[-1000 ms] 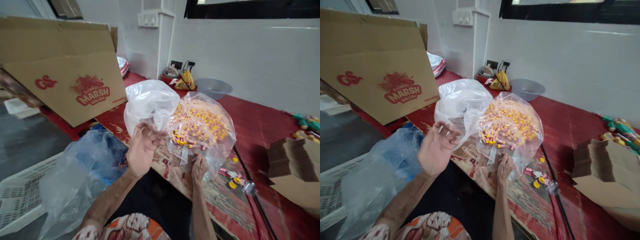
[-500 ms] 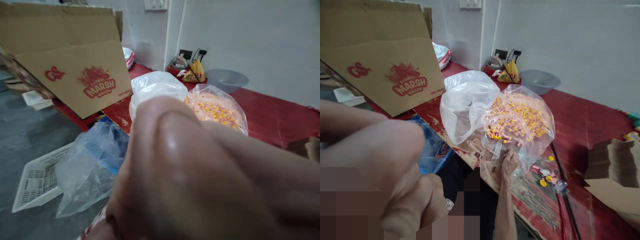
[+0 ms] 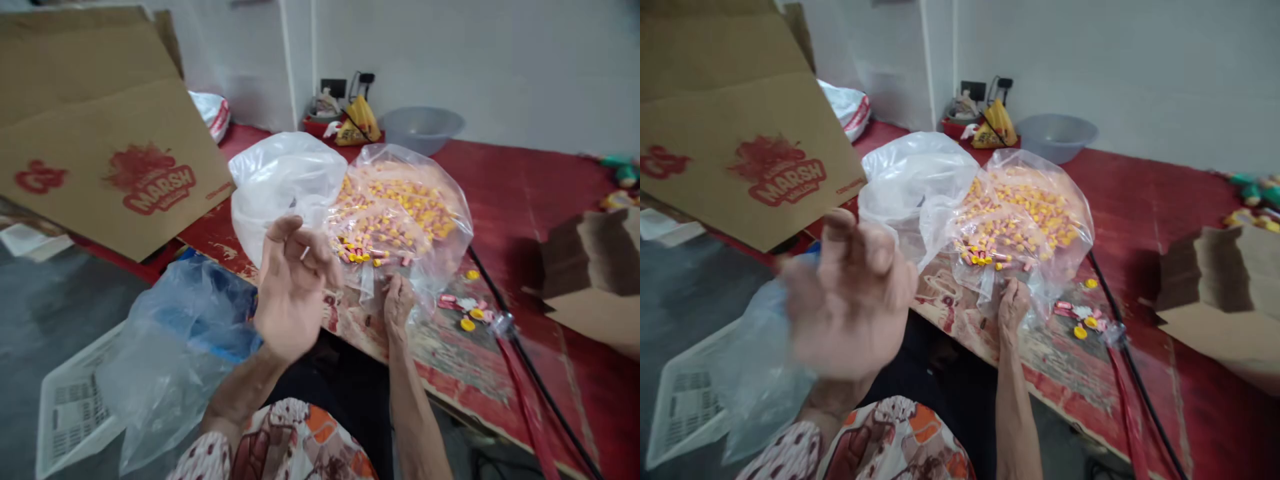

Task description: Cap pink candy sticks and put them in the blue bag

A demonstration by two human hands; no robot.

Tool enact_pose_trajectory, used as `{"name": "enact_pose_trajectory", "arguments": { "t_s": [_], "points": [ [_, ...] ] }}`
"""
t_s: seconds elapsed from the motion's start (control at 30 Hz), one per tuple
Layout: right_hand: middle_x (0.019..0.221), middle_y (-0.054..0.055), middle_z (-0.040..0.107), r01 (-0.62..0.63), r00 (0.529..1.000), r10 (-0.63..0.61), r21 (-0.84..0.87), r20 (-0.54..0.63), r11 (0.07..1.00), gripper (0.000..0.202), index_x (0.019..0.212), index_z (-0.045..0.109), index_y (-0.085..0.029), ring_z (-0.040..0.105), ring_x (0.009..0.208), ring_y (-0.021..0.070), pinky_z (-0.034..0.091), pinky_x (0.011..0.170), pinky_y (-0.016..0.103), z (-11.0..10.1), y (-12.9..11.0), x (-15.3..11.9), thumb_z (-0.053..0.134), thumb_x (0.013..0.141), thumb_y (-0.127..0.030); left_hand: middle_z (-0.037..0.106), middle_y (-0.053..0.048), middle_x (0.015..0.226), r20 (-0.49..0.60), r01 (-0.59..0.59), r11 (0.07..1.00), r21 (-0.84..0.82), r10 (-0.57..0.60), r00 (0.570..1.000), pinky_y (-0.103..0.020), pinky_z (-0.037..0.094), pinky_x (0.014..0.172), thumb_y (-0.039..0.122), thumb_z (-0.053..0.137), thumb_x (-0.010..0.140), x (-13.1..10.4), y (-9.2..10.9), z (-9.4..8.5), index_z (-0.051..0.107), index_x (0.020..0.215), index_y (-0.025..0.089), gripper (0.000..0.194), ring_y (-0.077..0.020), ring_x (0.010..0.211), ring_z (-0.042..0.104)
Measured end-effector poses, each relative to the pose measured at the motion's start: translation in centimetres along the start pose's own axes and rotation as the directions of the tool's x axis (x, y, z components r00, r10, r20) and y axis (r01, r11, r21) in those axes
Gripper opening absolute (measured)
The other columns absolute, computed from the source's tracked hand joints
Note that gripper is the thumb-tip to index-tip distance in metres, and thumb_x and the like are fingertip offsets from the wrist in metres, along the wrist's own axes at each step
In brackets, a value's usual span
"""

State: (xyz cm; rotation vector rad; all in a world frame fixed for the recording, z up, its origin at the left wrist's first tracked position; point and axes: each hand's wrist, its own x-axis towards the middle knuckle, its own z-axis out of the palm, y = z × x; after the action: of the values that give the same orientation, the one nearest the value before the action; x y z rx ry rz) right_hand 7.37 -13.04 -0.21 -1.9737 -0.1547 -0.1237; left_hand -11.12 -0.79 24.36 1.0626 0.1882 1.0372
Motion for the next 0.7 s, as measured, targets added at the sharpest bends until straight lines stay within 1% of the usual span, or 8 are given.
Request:
{"name": "enact_pose_trajectory", "arguments": {
  "t_s": [0.13,0.17,0.23,0.3,0.37,0.43,0.53,0.7],
  "points": [
    [0.074,0.004,0.063,-0.057,0.997,0.059,0.05,-0.048,0.997,0.067,0.092,0.072,-0.021,0.06,0.077,0.0236,0.049,0.083,0.039,0.1,-0.2,0.5,0.031,0.102,-0.073,0.065,-0.001,0.094,0.057,0.11,0.966,0.234,-0.126,0.99,-0.027,0.059,0.072,0.058,0.076,0.103,2.1,-10.5,-4.1,0.066,0.122,0.026,0.038,-0.0153,0.076,0.065],
    [0.073,0.004,0.063,-0.063,0.997,0.067,0.07,-0.047,0.996,0.067,0.092,0.072,-0.022,0.059,0.077,0.0232,0.049,0.083,0.039,0.2,-0.3,0.6,0.031,0.102,-0.074,0.065,-0.002,0.095,0.084,0.148,0.905,0.4,-0.197,0.977,-0.028,0.059,0.075,0.053,0.077,0.102,2.1,-13.2,-5.6,0.067,0.12,0.025,0.035,-0.0155,0.076,0.064],
    [0.074,0.003,0.063,-0.075,0.996,0.08,0.112,-0.042,0.991,0.066,0.093,0.072,-0.022,0.059,0.077,0.0225,0.049,0.083,0.038,0.2,-0.3,0.7,0.033,0.103,-0.074,0.066,-0.004,0.094,0.224,0.075,0.713,0.697,-0.317,0.922,-0.033,0.06,0.083,0.041,0.082,0.093,1.7,-17.5,-8.5,0.07,0.108,0.023,0.026,-0.0199,0.084,0.066],
    [0.073,0.002,0.063,-0.088,0.994,0.097,0.154,-0.047,0.984,0.066,0.094,0.072,-0.022,0.059,0.076,0.0219,0.049,0.081,0.036,0.3,-0.3,0.7,0.035,0.105,-0.075,0.068,-0.006,0.097,0.359,-0.081,0.562,0.823,-0.405,0.841,-0.038,0.061,0.091,0.031,0.077,0.091,1.7,-19.8,-10.5,0.074,0.104,0.023,0.016,-0.0241,0.092,0.068],
    [0.072,0.001,0.062,-0.094,0.992,0.109,0.194,-0.064,0.976,0.066,0.093,0.072,-0.022,0.058,0.073,0.0213,0.05,0.08,0.036,0.5,-0.2,0.7,0.036,0.105,-0.076,0.072,-0.007,0.102,0.442,-0.186,0.526,0.83,-0.417,0.794,-0.039,0.061,0.093,0.025,0.068,0.096,2.3,-20.7,-11.1,0.076,0.109,0.024,0.015,-0.0242,0.093,0.069],
    [0.071,0.001,0.062,-0.094,0.99,0.116,0.234,-0.082,0.968,0.066,0.093,0.073,-0.022,0.058,0.071,0.0209,0.05,0.08,0.036,0.7,0.0,0.8,0.037,0.106,-0.076,0.075,-0.008,0.109,0.495,-0.254,0.548,0.797,-0.354,0.793,-0.038,0.062,0.093,0.023,0.059,0.103,3.5,-21.3,-10.1,0.075,0.114,0.025,0.019,-0.0238,0.096,0.072],
    [0.07,0.0,0.061,-0.108,0.985,0.14,0.278,-0.1,0.955,0.067,0.093,0.073,-0.022,0.057,0.069,0.0203,0.051,0.08,0.036,0.9,0.2,1.1,0.037,0.107,-0.077,0.077,-0.01,0.12,0.571,-0.374,0.552,0.745,-0.239,0.785,-0.042,0.061,0.104,0.024,0.057,0.107,5.7,-23.4,-6.7,0.074,0.118,0.026,0.02,-0.0263,0.113,0.072],
    [0.07,-0.001,0.061,-0.113,0.982,0.154,0.317,-0.105,0.942,0.064,0.095,0.073,-0.023,0.057,0.07,0.0202,0.051,0.08,0.036,0.7,0.2,1.2,0.038,0.109,-0.075,0.075,-0.014,0.123,0.655,-0.532,0.398,0.747,-0.306,0.69,-0.052,0.052,0.119,0.018,0.065,0.103,7.6,-29.3,-1.5,0.072,0.116,0.022,0.016,-0.0312,0.121,0.069]
  ]
}}
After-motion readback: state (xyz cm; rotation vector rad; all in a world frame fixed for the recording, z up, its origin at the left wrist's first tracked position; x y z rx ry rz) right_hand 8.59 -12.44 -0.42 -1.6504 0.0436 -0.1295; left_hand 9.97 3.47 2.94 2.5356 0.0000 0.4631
